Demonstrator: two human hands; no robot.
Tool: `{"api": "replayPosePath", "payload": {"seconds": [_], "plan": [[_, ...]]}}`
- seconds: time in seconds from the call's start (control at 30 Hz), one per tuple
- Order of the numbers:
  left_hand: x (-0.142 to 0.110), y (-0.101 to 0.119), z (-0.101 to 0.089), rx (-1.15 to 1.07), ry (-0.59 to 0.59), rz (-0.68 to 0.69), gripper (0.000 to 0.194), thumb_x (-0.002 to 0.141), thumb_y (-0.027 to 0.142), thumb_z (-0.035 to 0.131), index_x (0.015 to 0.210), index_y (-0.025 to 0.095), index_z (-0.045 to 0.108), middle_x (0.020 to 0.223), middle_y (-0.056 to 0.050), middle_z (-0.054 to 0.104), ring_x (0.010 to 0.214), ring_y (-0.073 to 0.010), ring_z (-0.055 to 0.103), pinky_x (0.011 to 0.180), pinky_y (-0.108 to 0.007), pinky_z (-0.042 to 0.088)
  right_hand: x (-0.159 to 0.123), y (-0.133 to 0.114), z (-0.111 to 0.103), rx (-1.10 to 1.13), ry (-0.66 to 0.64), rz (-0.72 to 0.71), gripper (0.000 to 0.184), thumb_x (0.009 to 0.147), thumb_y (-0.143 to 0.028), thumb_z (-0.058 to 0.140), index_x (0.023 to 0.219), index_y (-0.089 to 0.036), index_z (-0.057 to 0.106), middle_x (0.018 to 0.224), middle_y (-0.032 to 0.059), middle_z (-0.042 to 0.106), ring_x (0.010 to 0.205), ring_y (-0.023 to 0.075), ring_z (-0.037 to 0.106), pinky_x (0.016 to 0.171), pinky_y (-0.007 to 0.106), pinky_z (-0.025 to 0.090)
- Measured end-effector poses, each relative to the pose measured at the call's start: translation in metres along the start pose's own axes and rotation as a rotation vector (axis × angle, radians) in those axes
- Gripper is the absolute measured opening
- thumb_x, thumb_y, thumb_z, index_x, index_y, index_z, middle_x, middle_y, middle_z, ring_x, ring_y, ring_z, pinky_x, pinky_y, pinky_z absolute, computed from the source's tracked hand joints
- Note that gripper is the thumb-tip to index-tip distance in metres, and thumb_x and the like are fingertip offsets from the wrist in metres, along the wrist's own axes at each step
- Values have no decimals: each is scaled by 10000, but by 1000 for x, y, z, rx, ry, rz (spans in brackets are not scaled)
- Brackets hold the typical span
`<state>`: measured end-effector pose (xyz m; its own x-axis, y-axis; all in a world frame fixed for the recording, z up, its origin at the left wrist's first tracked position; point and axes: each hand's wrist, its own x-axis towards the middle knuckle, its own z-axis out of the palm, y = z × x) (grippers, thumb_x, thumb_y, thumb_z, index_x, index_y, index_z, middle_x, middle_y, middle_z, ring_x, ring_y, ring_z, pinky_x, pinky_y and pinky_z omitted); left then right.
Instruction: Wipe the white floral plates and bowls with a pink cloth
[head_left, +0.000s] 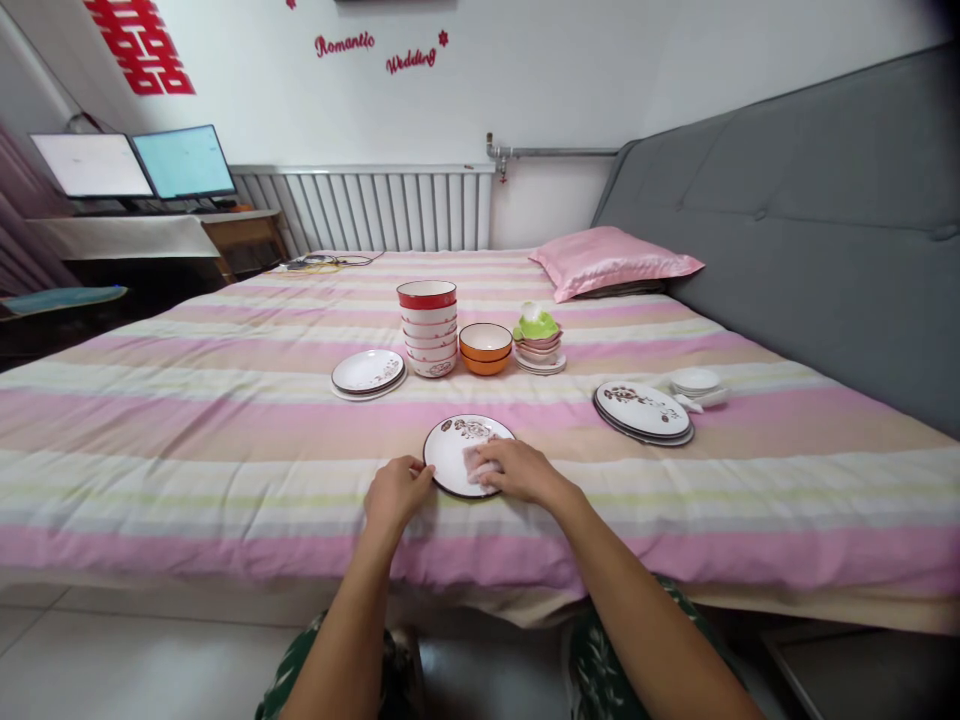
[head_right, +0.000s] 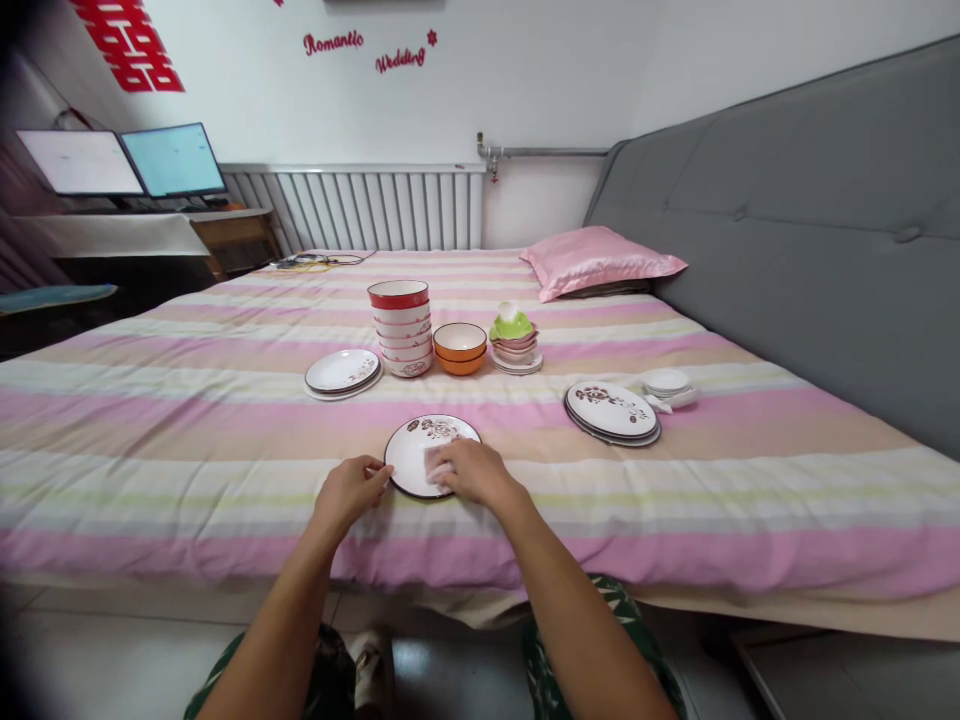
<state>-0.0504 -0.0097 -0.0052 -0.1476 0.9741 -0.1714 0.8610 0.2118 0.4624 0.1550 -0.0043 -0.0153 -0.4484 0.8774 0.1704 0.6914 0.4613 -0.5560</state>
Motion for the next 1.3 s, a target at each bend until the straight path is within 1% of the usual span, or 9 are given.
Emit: {"api": "replayPosePath", "payload": {"seconds": [0.13,0.23,0.33,0.43,0.57,0.67,0.83,1.1,1.3], "plan": [[-1,0,-1,0,-1,-1,273,791,405,498,854,205,673,727,-64,713,780,-224,653,604,-270,393,9,8,9,-26,93,29,212,784,-131,532,888,-217,696,1036,32,695,999,199,601,868,303,440],[-1,1,-1,8,1,-2,266,795,397,498,858,206,673,724,-62,713,779,-222,655,616,-270,401,20,13,22,-38,148,9,255,780,-77,504,920,-204,675,1114,37,669,1063,178,579,1009,345,368],[-2,1,-2,16,4,-4,261,798,389,500,866,209,675,731,-63,716,777,-222,658,624,-271,409,30,18,32,-58,172,-27,221,794,-95,513,923,-196,662,1191,50,630,1131,177,546,1090,376,284],[-1,1,-1,26,7,-6,265,803,393,501,873,208,678,745,-67,721,776,-221,662,621,-268,414,38,18,39,-81,174,-44,215,821,-131,509,974,-196,645,1194,66,622,1159,183,526,1105,402,261],[0,1,0,46,12,-9,274,802,401,505,879,206,681,768,-75,725,784,-220,662,618,-264,414,43,14,43,-101,143,-61,274,883,-206,456,1113,-176,602,1243,101,591,1232,189,468,1112,429,240],[1,1,1,66,17,-13,282,803,409,500,883,205,678,798,-84,726,796,-224,660,626,-269,412,44,8,44,-105,100,-100,315,914,-255,419,1172,-183,585,1326,92,537,1294,188,407,1129,426,208],[3,2,3,105,26,-13,285,801,418,500,869,203,674,856,-105,721,830,-241,655,655,-284,405,41,-4,42,-99,32,-180,354,934,-290,386,1225,-199,567,1391,67,482,1317,206,388,1134,424,205],[2,1,1,109,12,8,303,800,436,489,836,203,679,812,-97,725,814,-237,660,632,-274,396,28,-22,38,-84,-31,-224,337,931,-270,405,1215,-211,577,1303,57,571,1277,219,446,1116,445,248],[1,1,0,77,2,18,258,796,396,513,840,203,678,750,-72,724,785,-216,663,619,-256,401,8,-29,20,-72,-114,-185,349,912,-246,438,1232,-242,577,1319,36,558,1284,228,441,1113,424,256]]}}
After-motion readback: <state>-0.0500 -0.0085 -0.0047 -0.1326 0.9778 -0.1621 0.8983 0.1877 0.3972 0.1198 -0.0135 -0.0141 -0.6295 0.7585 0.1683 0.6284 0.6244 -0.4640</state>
